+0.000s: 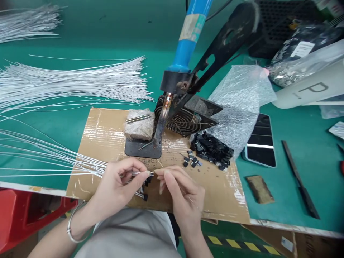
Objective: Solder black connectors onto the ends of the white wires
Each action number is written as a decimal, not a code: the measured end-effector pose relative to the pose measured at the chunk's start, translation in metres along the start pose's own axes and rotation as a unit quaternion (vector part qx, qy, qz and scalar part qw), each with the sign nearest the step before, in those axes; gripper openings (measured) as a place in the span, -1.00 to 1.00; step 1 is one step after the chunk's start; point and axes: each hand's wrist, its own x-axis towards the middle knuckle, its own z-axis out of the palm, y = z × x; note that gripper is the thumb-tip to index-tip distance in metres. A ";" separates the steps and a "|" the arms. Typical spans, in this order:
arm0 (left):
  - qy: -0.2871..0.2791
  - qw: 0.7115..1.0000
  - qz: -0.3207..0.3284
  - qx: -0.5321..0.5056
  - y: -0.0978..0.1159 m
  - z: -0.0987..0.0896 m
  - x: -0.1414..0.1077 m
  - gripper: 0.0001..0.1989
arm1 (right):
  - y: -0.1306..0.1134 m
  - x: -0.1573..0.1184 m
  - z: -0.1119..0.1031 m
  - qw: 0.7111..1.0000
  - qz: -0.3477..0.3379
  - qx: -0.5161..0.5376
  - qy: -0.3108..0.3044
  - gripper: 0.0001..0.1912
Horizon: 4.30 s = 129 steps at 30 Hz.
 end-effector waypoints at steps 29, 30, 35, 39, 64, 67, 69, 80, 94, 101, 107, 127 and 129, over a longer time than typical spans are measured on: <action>0.021 0.998 0.049 0.041 -0.002 0.006 -0.007 -0.76 | 0.004 -0.003 0.011 0.970 0.108 0.214 -0.035 -0.93; 0.020 0.998 0.052 0.043 -0.002 0.006 -0.006 -0.75 | 0.004 -0.004 0.011 0.970 0.109 0.216 -0.036 -0.93; 0.019 0.997 0.064 0.049 -0.002 0.006 -0.006 -0.75 | 0.006 -0.004 0.009 0.968 0.113 0.221 -0.036 -0.94; 0.017 0.996 0.068 0.051 -0.004 0.006 -0.007 -0.76 | 0.006 -0.004 0.008 0.967 0.118 0.220 -0.043 -0.93; -0.012 0.997 0.065 0.050 -0.001 0.006 -0.007 -0.77 | 0.001 0.004 -0.003 0.940 0.221 0.249 -0.079 -0.83; -0.030 0.998 0.053 0.035 0.001 0.004 -0.007 -0.77 | 0.000 0.006 -0.008 0.932 0.247 0.242 -0.106 -0.81; -0.039 0.998 0.047 0.022 0.002 0.003 -0.007 -0.77 | -0.002 0.007 -0.010 0.928 0.262 0.244 -0.106 -0.82; -0.007 1.000 0.020 -0.007 0.001 0.006 -0.006 -0.74 | 0.001 0.002 0.001 0.929 0.223 0.283 -0.081 -0.82; 0.026 0.998 0.060 0.024 -0.005 0.011 -0.011 -0.77 | -0.001 0.001 0.008 0.928 0.231 0.289 -0.048 -0.79; 0.039 0.995 0.083 0.042 -0.005 0.013 -0.009 -0.79 | -0.002 0.001 0.010 0.924 0.232 0.302 -0.040 -0.74; 0.068 0.983 0.129 0.107 -0.003 0.015 -0.010 -0.79 | -0.002 0.002 0.011 0.923 0.245 0.294 -0.044 -0.65; 0.068 0.993 0.086 0.039 -0.003 0.018 -0.010 -0.77 | -0.004 -0.002 0.018 0.918 0.236 0.319 0.005 -0.77; 0.069 0.994 0.079 0.032 -0.003 0.019 -0.009 -0.76 | -0.004 -0.003 0.019 0.918 0.235 0.320 0.011 -0.76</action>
